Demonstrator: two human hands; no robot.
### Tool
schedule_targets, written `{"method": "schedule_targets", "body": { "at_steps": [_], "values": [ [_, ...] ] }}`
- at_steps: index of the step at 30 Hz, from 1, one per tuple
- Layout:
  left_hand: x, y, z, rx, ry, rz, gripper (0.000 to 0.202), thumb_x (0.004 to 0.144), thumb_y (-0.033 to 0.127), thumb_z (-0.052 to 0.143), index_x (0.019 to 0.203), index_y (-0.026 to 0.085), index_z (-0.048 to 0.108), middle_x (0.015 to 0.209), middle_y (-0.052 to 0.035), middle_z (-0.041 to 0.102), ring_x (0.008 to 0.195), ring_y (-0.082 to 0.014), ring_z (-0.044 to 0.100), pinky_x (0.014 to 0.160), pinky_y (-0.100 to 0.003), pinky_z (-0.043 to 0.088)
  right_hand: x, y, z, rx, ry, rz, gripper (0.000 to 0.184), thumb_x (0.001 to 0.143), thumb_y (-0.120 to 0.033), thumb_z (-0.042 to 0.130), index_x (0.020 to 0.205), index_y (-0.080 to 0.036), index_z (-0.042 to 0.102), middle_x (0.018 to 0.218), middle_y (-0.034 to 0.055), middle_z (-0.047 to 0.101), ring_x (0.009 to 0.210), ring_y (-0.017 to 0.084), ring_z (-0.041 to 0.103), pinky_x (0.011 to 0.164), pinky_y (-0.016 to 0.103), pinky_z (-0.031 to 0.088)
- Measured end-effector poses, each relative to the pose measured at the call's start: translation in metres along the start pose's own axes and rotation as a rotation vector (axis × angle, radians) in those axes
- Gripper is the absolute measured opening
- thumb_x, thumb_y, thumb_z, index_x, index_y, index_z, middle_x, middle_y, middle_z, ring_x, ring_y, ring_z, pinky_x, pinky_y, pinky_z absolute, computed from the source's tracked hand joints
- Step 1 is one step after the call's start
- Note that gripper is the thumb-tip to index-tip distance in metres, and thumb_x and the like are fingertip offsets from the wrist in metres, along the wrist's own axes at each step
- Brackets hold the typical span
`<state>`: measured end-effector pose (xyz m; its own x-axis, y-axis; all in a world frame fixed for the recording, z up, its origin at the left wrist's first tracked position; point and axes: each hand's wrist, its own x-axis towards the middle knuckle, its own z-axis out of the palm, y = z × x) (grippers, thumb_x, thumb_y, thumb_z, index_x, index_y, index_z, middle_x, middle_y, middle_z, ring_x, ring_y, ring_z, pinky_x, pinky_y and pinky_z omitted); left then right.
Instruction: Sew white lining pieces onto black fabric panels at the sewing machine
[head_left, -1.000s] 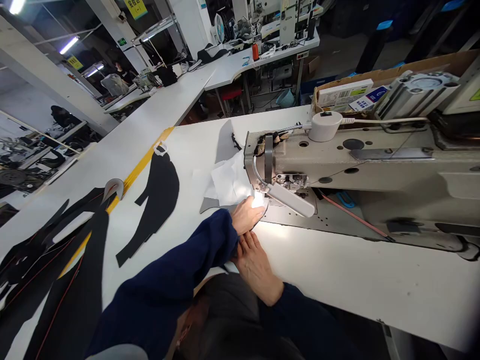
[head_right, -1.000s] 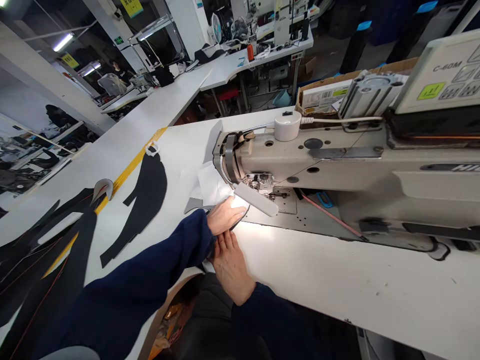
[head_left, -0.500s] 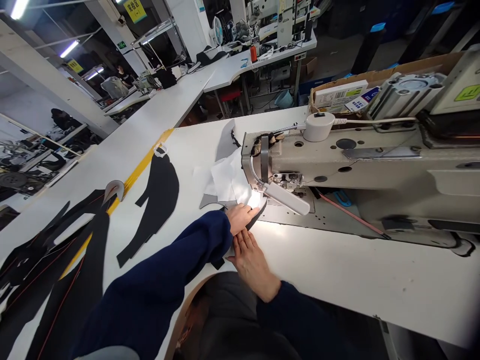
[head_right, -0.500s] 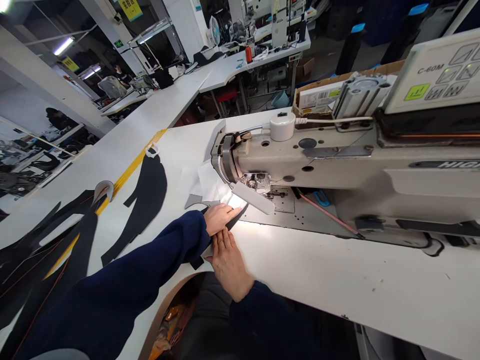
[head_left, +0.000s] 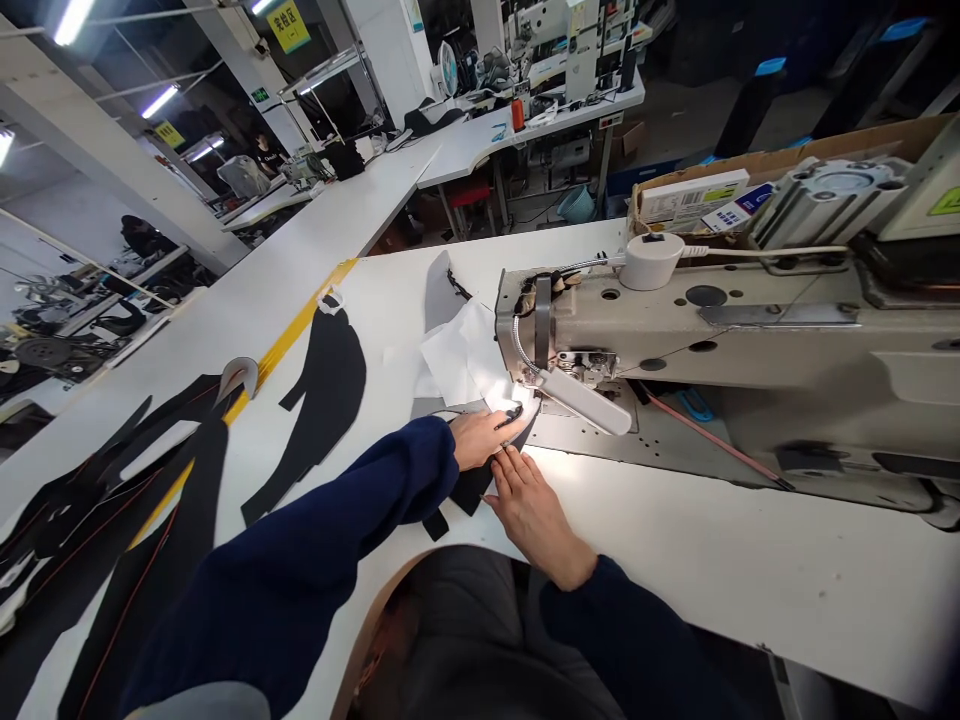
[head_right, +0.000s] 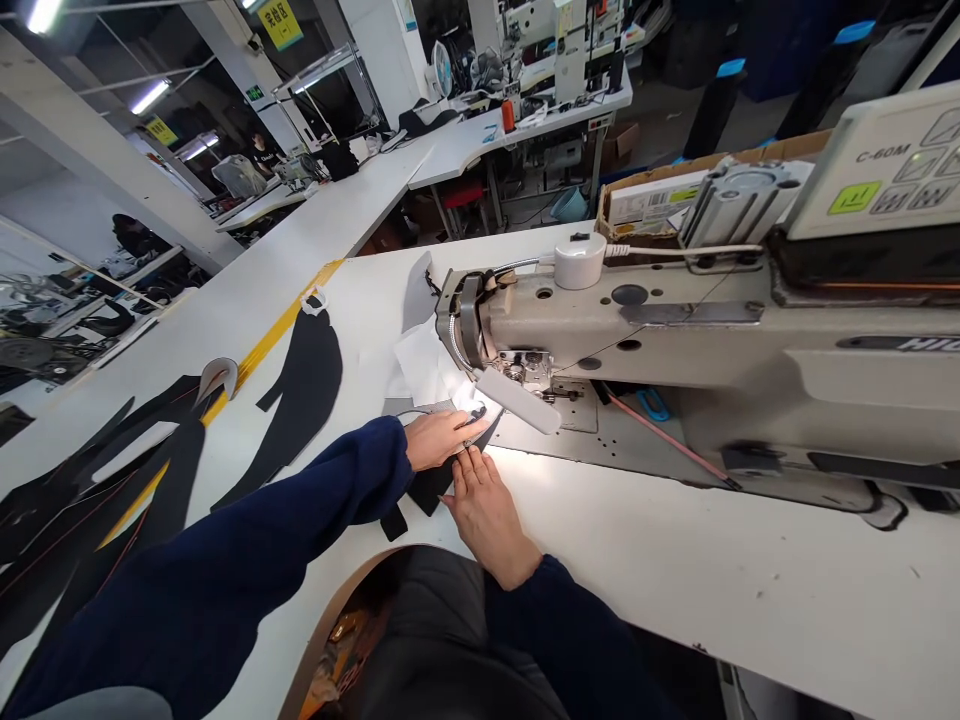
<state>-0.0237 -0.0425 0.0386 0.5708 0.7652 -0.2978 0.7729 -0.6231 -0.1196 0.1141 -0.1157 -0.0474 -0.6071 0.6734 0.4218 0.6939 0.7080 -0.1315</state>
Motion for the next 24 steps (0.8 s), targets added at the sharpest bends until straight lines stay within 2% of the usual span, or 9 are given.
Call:
{"method": "schedule_targets", "body": {
  "at_steps": [4,7,12,15,17,19,22,24],
  "values": [
    [-0.005,0.005,0.001,-0.056,-0.070,-0.020,0.052,0.079,0.014,0.049,0.130,0.022,0.040,0.109,-0.0086,0.053,0.079,-0.0181,0.059,0.067,-0.027,0.046,0.000,0.000,0.001,-0.016,-0.009,0.000,0.046,0.092,-0.033,0.044,0.119,0.003,0.054,0.126,0.0213,0.052,0.123,0.032,0.042,0.104,0.044,0.031],
    [0.003,0.011,0.000,-0.099,-0.055,-0.076,0.047,0.082,0.017,0.046,0.128,0.021,0.043,0.102,-0.0079,0.055,0.074,-0.0170,0.058,0.065,-0.026,0.045,0.001,0.003,0.001,-0.016,-0.012,0.014,0.046,0.092,-0.033,0.045,0.119,0.003,0.054,0.127,0.0220,0.051,0.123,0.032,0.041,0.105,0.043,0.031],
    [0.015,0.007,0.002,-0.234,0.055,-0.081,0.035,0.084,0.017,0.042,0.116,0.022,0.056,0.089,-0.0056,0.056,0.071,-0.0147,0.055,0.066,-0.024,0.045,0.002,0.016,-0.007,-0.007,-0.038,0.048,0.044,0.091,-0.030,0.046,0.118,0.004,0.054,0.124,0.0229,0.053,0.121,0.032,0.043,0.104,0.045,0.030],
    [0.015,0.003,0.006,-0.338,0.211,-0.118,0.036,0.086,0.016,0.038,0.113,0.026,0.059,0.089,-0.0033,0.055,0.076,-0.0134,0.055,0.071,-0.023,0.044,0.002,0.020,-0.013,-0.004,-0.059,0.045,0.042,0.092,-0.029,0.044,0.119,0.002,0.054,0.123,0.0214,0.054,0.120,0.031,0.044,0.104,0.046,0.030],
    [0.016,0.004,0.007,-0.404,0.316,-0.185,0.032,0.088,0.023,0.038,0.109,0.027,0.062,0.089,-0.0023,0.056,0.078,-0.0127,0.055,0.073,-0.023,0.044,0.003,0.020,-0.014,-0.006,-0.065,0.045,0.044,0.092,-0.030,0.045,0.118,0.003,0.054,0.124,0.0220,0.053,0.120,0.032,0.043,0.105,0.046,0.029],
    [0.020,0.007,0.006,-0.445,0.373,-0.241,0.025,0.087,0.032,0.043,0.098,0.024,0.065,0.089,-0.0018,0.058,0.076,-0.0128,0.055,0.071,-0.023,0.043,0.003,0.018,-0.014,-0.015,-0.062,0.049,0.045,0.091,-0.031,0.047,0.118,0.004,0.054,0.124,0.0232,0.053,0.121,0.033,0.043,0.105,0.046,0.029],
    [0.030,0.009,0.004,-0.468,0.381,-0.323,0.022,0.079,0.039,0.056,0.086,0.020,0.062,0.087,-0.0021,0.059,0.073,-0.0144,0.055,0.067,-0.024,0.041,0.004,0.014,-0.011,-0.035,-0.059,0.049,0.046,0.089,-0.031,0.049,0.117,0.005,0.054,0.123,0.0248,0.053,0.121,0.034,0.043,0.104,0.046,0.030],
    [0.035,0.006,0.002,-0.502,0.303,-0.366,0.017,0.077,0.036,0.057,0.080,0.019,0.059,0.079,-0.0013,0.060,0.069,-0.0148,0.055,0.063,-0.025,0.039,0.003,0.013,-0.010,-0.051,-0.058,0.045,0.046,0.090,-0.031,0.049,0.117,0.006,0.054,0.123,0.0258,0.052,0.121,0.034,0.042,0.105,0.046,0.030]
  ]
}}
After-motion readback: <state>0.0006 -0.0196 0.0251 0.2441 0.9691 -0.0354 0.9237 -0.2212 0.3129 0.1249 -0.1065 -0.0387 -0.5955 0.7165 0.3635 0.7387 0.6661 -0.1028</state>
